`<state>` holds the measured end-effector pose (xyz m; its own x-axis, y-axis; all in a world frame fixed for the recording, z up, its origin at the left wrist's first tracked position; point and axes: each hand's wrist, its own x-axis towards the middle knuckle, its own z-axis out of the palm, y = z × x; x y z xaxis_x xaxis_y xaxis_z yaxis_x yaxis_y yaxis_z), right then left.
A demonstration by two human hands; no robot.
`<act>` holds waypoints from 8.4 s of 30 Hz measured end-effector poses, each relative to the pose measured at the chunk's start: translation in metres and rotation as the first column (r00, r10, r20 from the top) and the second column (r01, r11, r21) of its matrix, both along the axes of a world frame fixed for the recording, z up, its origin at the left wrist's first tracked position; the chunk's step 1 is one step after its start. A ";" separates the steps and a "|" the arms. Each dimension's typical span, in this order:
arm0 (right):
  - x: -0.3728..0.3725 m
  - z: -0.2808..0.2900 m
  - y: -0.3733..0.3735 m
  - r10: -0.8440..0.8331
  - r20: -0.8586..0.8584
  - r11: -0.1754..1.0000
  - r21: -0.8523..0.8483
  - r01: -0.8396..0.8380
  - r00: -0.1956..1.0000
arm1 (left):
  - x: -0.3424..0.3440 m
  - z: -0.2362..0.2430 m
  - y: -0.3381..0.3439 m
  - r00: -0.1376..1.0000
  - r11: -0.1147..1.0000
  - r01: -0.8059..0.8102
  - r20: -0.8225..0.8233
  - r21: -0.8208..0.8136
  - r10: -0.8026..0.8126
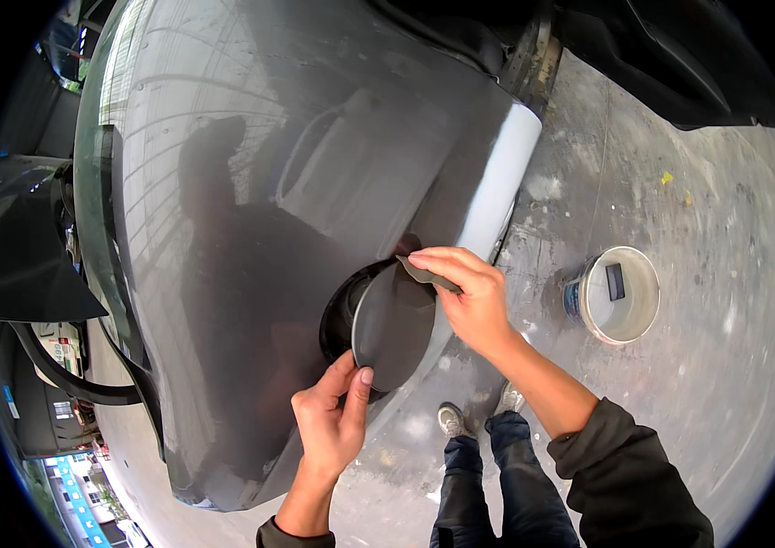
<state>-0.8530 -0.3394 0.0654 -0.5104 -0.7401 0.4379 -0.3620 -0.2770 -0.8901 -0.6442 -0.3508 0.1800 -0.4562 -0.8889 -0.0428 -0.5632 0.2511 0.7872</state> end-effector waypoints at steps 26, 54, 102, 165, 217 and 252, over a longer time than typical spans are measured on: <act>0.161 0.001 0.035 -0.628 0.644 0.752 0.648 0.125 0.438 | 0.030 -0.001 -0.045 0.995 0.930 0.094 -0.008 0.356 -0.098; 0.152 0.013 0.066 -0.195 0.929 0.777 -0.049 0.628 0.314 | 0.021 0.029 -0.084 0.902 0.551 0.426 -0.388 0.718 -0.191; 0.179 0.016 0.010 -0.245 0.046 0.968 0.068 0.242 0.968 | 0.031 0.027 -0.076 0.891 0.552 0.451 -0.394 0.702 -0.226; 0.189 0.014 0.023 -0.190 0.026 0.981 0.053 0.189 0.981 | 0.028 0.028 -0.070 0.907 0.636 0.419 -0.336 0.648 -0.254; 0.131 0.022 -0.020 -0.324 0.044 0.939 0.135 0.316 0.945 | 0.022 0.026 -0.072 0.841 0.524 0.541 -0.408 0.658 -0.355; 0.193 0.005 0.015 -0.260 0.108 0.946 0.227 0.231 0.959 | 0.038 0.017 -0.090 0.771 0.406 0.630 -0.598 0.662 -0.220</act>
<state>-0.6602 -0.3246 0.0702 -0.7315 -0.6517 0.2008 -0.2676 0.0035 -0.9635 -0.6062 -0.4404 0.1972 -0.9154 -0.2227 -0.3354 -0.1997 -0.4722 0.8586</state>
